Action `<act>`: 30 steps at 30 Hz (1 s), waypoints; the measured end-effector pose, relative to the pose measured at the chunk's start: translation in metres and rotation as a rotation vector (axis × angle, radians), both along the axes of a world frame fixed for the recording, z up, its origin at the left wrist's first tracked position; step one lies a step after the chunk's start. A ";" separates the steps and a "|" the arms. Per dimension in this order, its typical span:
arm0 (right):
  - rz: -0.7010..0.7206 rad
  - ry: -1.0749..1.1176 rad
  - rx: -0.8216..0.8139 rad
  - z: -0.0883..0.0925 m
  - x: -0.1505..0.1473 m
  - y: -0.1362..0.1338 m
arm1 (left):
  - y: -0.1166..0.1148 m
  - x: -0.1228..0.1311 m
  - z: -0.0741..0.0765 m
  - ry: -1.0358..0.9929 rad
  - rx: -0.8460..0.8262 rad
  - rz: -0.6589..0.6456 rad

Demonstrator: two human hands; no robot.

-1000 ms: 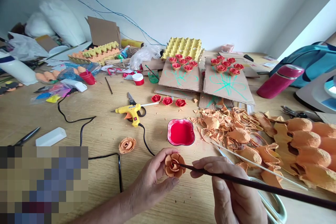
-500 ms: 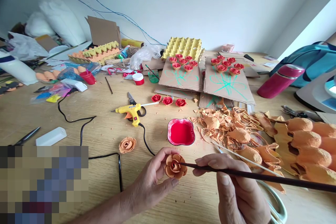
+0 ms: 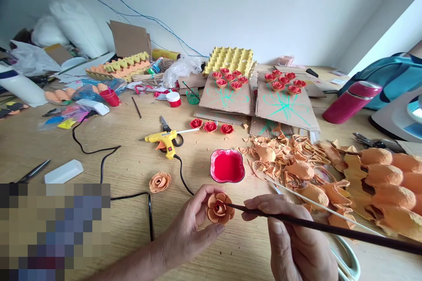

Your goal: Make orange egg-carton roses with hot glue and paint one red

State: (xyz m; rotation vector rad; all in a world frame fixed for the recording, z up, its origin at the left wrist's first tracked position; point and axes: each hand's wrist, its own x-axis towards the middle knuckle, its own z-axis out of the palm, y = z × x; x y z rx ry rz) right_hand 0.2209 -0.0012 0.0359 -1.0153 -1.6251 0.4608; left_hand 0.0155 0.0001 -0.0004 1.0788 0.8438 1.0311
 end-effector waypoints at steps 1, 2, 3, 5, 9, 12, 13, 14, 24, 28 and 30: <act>0.005 -0.008 0.017 0.000 0.001 0.000 | 0.000 0.000 -0.001 -0.008 -0.001 0.009; 0.010 -0.001 0.040 0.000 0.002 0.000 | 0.000 0.001 -0.002 -0.017 -0.001 0.019; 0.021 0.010 0.061 0.001 0.002 0.001 | 0.000 0.001 -0.002 -0.026 -0.002 0.026; 0.041 0.026 0.096 0.004 0.001 0.004 | 0.001 0.001 -0.003 -0.030 -0.005 0.037; 0.135 -0.027 0.133 0.013 -0.001 0.010 | 0.001 0.001 -0.002 0.021 0.009 0.054; 0.213 -0.052 0.143 0.017 -0.002 0.011 | 0.001 0.001 -0.001 0.046 0.020 0.060; 0.224 -0.047 0.141 0.018 -0.001 0.011 | 0.001 0.001 -0.001 0.048 0.022 0.061; 0.226 -0.035 0.132 0.017 -0.001 0.011 | 0.001 0.001 -0.001 0.050 0.023 0.060; 0.286 -0.052 0.061 0.011 0.004 0.007 | 0.001 0.002 -0.005 0.125 0.062 0.090; 0.061 0.129 0.134 0.006 -0.001 0.001 | -0.001 0.002 -0.008 0.161 0.092 0.104; 0.136 0.033 0.070 0.004 0.000 0.000 | -0.001 0.001 -0.009 0.175 0.106 0.112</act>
